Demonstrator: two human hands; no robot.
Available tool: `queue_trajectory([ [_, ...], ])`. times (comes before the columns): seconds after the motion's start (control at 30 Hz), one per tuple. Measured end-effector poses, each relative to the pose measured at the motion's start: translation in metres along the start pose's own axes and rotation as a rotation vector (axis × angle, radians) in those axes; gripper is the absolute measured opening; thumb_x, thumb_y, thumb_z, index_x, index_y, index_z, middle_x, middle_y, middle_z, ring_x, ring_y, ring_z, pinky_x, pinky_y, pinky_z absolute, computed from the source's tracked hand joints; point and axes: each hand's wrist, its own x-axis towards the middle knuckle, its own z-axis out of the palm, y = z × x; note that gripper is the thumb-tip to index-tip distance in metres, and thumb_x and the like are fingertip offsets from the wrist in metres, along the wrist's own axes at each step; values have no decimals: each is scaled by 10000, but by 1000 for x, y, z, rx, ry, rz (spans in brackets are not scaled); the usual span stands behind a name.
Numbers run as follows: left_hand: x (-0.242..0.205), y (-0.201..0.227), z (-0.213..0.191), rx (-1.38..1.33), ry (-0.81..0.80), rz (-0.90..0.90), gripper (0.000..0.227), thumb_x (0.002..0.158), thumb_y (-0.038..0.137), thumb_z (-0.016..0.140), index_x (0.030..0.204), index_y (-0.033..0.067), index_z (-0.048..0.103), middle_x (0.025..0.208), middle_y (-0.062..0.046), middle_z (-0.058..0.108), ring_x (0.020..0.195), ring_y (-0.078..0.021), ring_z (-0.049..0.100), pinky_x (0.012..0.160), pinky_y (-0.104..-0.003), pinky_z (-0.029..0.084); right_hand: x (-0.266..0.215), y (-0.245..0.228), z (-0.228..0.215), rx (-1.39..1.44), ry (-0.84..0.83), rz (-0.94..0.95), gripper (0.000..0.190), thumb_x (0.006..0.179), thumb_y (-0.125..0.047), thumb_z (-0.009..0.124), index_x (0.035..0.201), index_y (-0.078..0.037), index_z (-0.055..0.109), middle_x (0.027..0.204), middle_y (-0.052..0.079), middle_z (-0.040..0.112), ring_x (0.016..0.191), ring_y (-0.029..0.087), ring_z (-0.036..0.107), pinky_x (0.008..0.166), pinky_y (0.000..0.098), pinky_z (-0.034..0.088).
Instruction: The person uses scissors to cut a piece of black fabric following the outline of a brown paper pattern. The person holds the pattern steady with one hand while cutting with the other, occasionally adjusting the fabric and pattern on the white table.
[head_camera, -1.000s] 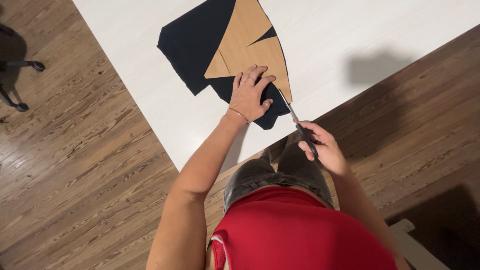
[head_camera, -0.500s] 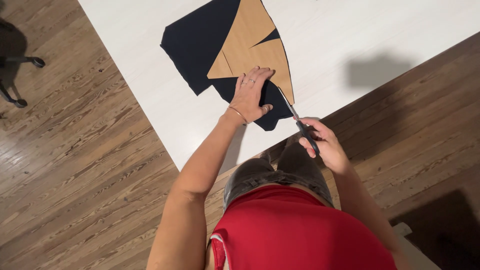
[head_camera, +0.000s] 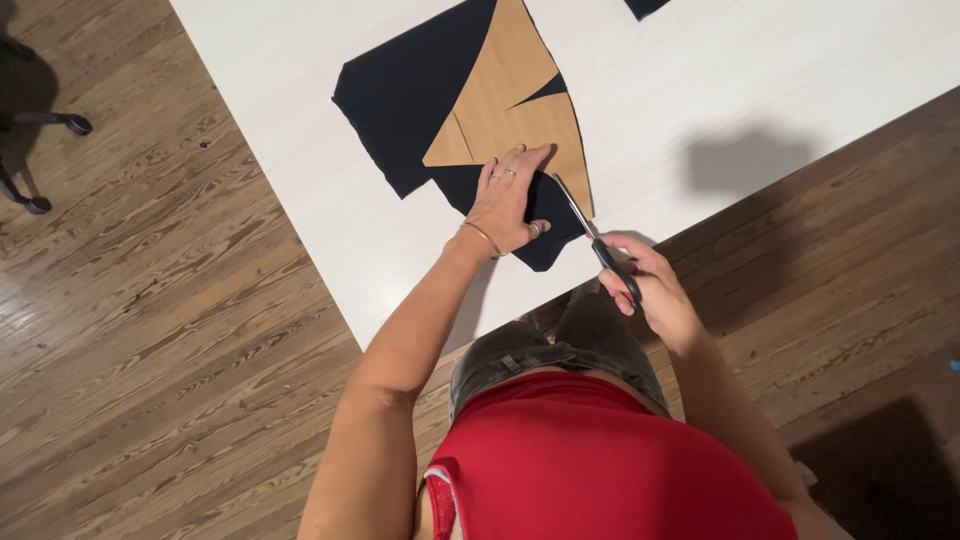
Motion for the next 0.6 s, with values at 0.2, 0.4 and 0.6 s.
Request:
queue_trajectory([
  [0.2, 0, 1, -2, -16, -12, -10, 1143, 708, 375, 860, 1620, 274, 179, 1614, 3, 325, 1559, -241, 181, 1274, -526, 59, 4, 5, -1, -30, 5, 26, 494, 803, -57, 726, 1280, -10, 609, 563, 139, 498, 315, 154, 457, 334, 251, 355],
  [0.4, 2, 4, -4, -22, -15, -11, 1176, 697, 367, 873, 1627, 255, 161, 1599, -25, 338, 1549, -254, 205, 1271, -533, 82, 6, -12, 3, 15, -28, 18, 481, 821, -116, 722, 1278, -24, 602, 553, 135, 494, 308, 157, 450, 323, 262, 356],
  [0.6, 3, 1, -5, 17, -8, -17, 1195, 697, 401, 876, 1630, 253, 145, 1591, -37, 339, 1547, -247, 217, 1269, -527, 99, 11, -4, -4, 5, -57, 18, 475, 835, -72, 700, 1294, -30, 587, 540, 119, 483, 304, 135, 426, 325, 229, 342],
])
